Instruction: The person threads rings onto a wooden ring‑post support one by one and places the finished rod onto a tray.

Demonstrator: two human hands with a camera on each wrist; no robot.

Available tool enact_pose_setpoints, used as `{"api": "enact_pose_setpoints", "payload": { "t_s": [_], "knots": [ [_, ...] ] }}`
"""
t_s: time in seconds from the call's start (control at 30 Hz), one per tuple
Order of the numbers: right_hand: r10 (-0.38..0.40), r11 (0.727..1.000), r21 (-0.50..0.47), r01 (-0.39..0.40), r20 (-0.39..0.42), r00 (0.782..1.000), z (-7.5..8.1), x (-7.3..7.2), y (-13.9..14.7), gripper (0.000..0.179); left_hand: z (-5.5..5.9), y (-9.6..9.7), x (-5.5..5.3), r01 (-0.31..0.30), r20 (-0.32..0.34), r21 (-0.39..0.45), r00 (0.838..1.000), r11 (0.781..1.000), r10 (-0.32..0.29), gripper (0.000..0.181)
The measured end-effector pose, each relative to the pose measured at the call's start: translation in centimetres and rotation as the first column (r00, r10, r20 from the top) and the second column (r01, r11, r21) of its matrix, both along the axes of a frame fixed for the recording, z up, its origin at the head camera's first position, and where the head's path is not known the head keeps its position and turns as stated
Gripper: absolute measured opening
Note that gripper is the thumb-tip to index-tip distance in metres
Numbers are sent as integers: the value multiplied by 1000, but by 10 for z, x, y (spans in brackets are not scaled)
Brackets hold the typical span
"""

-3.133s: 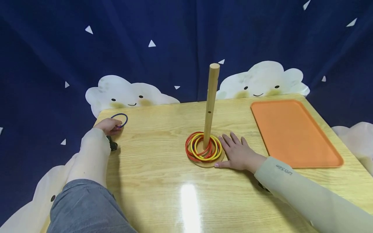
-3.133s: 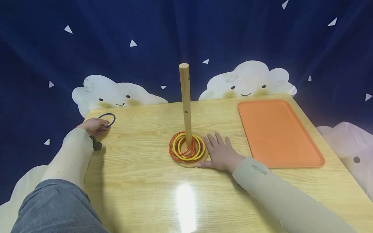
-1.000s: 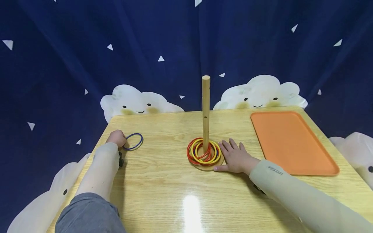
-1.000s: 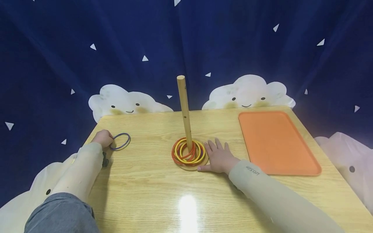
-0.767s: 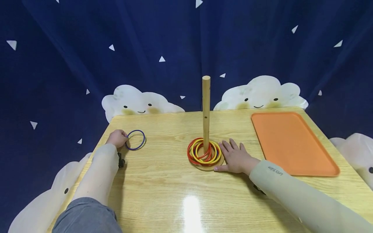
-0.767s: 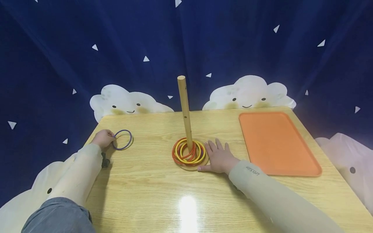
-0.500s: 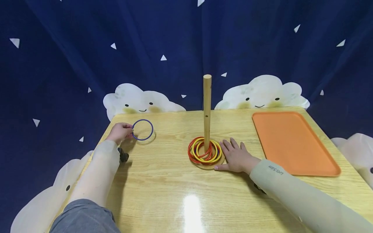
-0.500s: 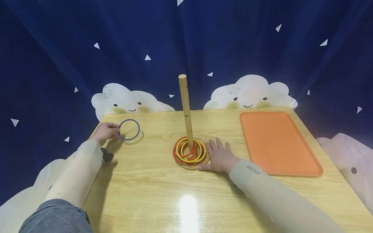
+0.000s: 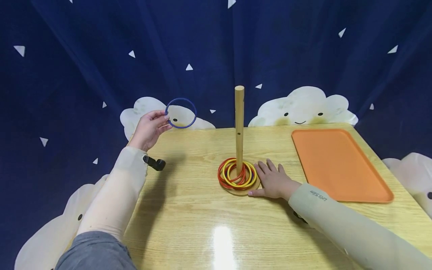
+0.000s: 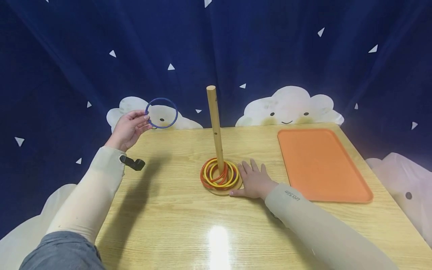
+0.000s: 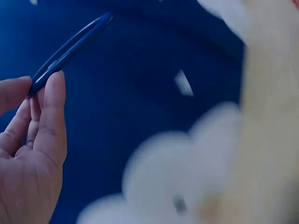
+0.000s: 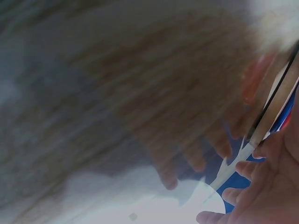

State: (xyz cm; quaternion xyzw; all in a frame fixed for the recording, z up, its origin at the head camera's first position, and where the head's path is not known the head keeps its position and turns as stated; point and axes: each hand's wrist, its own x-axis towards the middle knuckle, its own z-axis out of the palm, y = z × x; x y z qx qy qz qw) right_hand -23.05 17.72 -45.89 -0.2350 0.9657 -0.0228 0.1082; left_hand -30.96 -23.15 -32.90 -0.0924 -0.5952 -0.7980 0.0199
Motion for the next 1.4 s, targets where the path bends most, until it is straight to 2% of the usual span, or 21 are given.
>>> {"api": "enact_pose_setpoints", "payload": {
  "t_s": [0.13, 0.27, 0.4, 0.53, 0.6, 0.73, 0.93, 1.07, 1.2, 1.4],
  "knots": [
    [4, 1000, -7, -4, 0, 1000, 0, -1, -1, 111, 40, 36, 13, 85, -105, 143, 992, 986, -70, 20],
    [13, 1000, -18, -13, 9, 1000, -2, 0, -3, 112, 70, 66, 28, 171, -192, 200, 973, 965, -132, 17],
    [4, 1000, -27, -4, 25, 1000, -4, 2, -3, 112, 86, 92, 41, 270, -223, 232, 950, 935, -219, 18],
    [-11, 999, -49, 13, 35, 999, -5, 3, -2, 111, 91, 110, 49, 343, -215, 234, 931, 910, -295, 28],
    [-14, 998, -55, 16, 29, 999, -6, 3, -1, 111, 89, 115, 52, 363, -199, 234, 926, 902, -321, 25],
    [-17, 998, -54, 18, 19, 1000, -5, 2, 0, 111, 81, 122, 53, 374, -157, 216, 925, 902, -346, 19],
    [-21, 998, -52, 22, 13, 1000, -1, 3, 1, 110, 64, 131, 52, 352, -32, 140, 936, 925, -351, 32],
    [-16, 998, -53, 17, 8, 1000, 1, 3, 0, 110, 47, 134, 48, 333, 50, 91, 940, 938, -339, 28],
    [-16, 999, -50, 17, 8, 1000, 1, 3, -1, 110, 28, 134, 45, 325, 101, 54, 939, 944, -329, 27],
    [-17, 999, -44, 18, 11, 1000, 1, 4, 0, 111, -11, 136, 43, 328, 179, -15, 930, 944, -320, 17]
  ]
}}
